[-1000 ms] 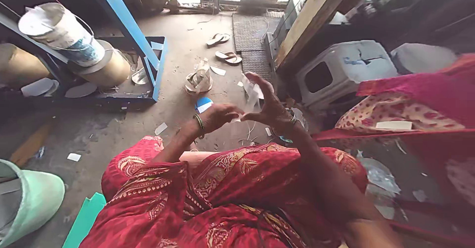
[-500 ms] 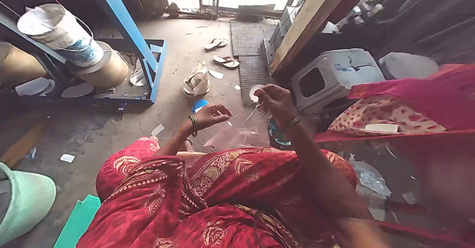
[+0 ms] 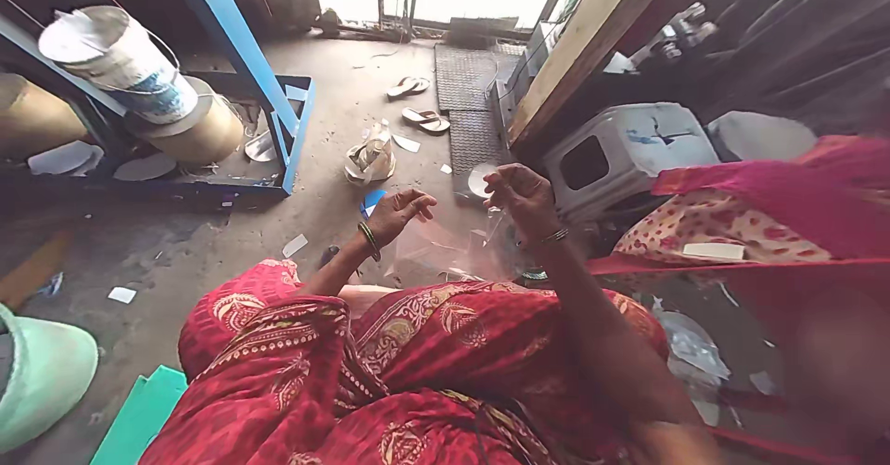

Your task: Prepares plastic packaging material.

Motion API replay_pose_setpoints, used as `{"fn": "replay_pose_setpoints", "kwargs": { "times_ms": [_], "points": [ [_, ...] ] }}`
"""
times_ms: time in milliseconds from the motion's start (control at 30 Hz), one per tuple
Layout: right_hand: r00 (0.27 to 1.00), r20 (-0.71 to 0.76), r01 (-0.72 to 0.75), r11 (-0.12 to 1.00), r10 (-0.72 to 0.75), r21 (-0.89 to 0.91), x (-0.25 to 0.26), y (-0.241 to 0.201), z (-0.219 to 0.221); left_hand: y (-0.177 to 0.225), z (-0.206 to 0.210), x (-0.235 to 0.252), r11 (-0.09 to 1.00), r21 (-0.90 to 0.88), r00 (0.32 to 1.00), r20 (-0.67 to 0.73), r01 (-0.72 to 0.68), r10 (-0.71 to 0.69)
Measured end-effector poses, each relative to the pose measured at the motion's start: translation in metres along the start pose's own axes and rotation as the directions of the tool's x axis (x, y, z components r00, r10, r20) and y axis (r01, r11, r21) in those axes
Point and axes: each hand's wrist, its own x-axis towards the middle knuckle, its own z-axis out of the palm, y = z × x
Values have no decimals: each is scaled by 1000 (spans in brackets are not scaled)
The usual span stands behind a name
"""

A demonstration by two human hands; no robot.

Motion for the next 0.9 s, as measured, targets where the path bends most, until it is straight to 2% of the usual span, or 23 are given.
{"fn": "replay_pose_setpoints", "kwargs": {
  "times_ms": [133,300,433,600,800,900],
  "points": [
    [996,67,-61,997,58,40,7,5,4,20,-2,2,993,102,996,-67,62,-55],
    [987,159,-51,995,37,89,2,-3,12,7,-5,7,966,229,987,-73,-122,142],
    [970,241,-17,995,-6,96,0,3,12,9,-4,3,960,233,981,-79,-154,176],
    [981,194,-8,997,-6,74,0,6,12,4,-9,4,967,183,981,-46,-176,187],
    [985,160,-80,991,63,103,-1,9,9,5,-10,4,921,332,975,-15,-203,220],
    [986,141,-105,983,83,153,0,9,8,9,-8,5,936,294,979,2,-194,202]
  ]
}}
